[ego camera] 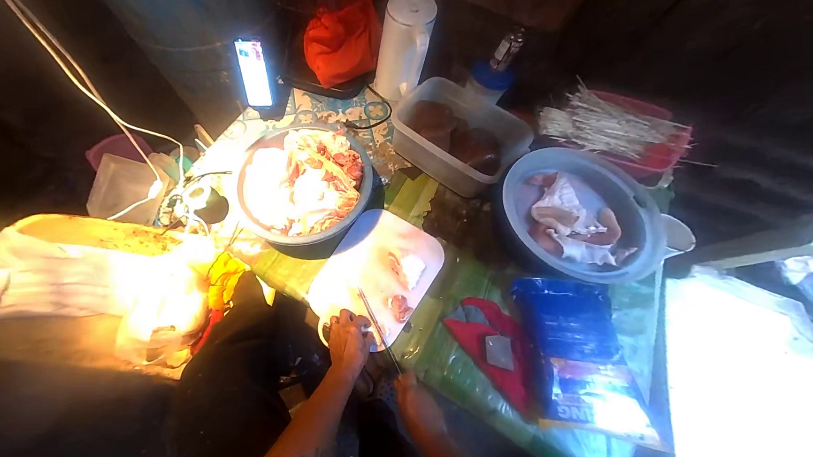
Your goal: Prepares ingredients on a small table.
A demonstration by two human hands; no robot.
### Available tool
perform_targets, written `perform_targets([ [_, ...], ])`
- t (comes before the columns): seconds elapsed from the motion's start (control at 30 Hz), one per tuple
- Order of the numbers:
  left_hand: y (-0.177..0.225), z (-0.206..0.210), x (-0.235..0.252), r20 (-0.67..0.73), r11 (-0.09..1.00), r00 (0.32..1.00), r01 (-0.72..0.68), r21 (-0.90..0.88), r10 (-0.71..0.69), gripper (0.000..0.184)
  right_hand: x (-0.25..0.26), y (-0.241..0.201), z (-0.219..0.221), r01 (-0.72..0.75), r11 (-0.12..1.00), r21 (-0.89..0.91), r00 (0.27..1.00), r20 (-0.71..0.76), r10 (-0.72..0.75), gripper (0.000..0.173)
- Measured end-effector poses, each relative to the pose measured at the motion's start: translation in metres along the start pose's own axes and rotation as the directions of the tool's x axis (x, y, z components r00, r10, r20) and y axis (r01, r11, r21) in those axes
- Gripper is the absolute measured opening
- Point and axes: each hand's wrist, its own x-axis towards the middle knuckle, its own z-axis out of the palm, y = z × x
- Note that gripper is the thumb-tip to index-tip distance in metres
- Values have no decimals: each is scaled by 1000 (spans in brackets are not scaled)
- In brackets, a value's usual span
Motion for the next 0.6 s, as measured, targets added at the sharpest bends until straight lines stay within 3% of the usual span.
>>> perform_targets([
  [0.17, -1, -5, -1, -5, 1000, 1000, -9, -14, 9, 30, -27, 35, 14, -77, 997, -9, 996, 51, 77, 49],
  [0.33, -5, 1, -3, -3, 996, 997, -83, 22, 83, 29, -14, 9, 3, -29, 999, -30, 999, 31, 30, 48],
  [0.47, -6, -1, -4, -10, 998, 998, -62, 9, 62, 29, 3, -8, -4, 9, 1000, -30, 1000, 14, -8, 49],
  [0.6, -5, -2, -4, -11, 999, 999, -42, -27, 42, 29, -12, 29, 3, -34, 999, -22, 999, 23, 34, 50],
])
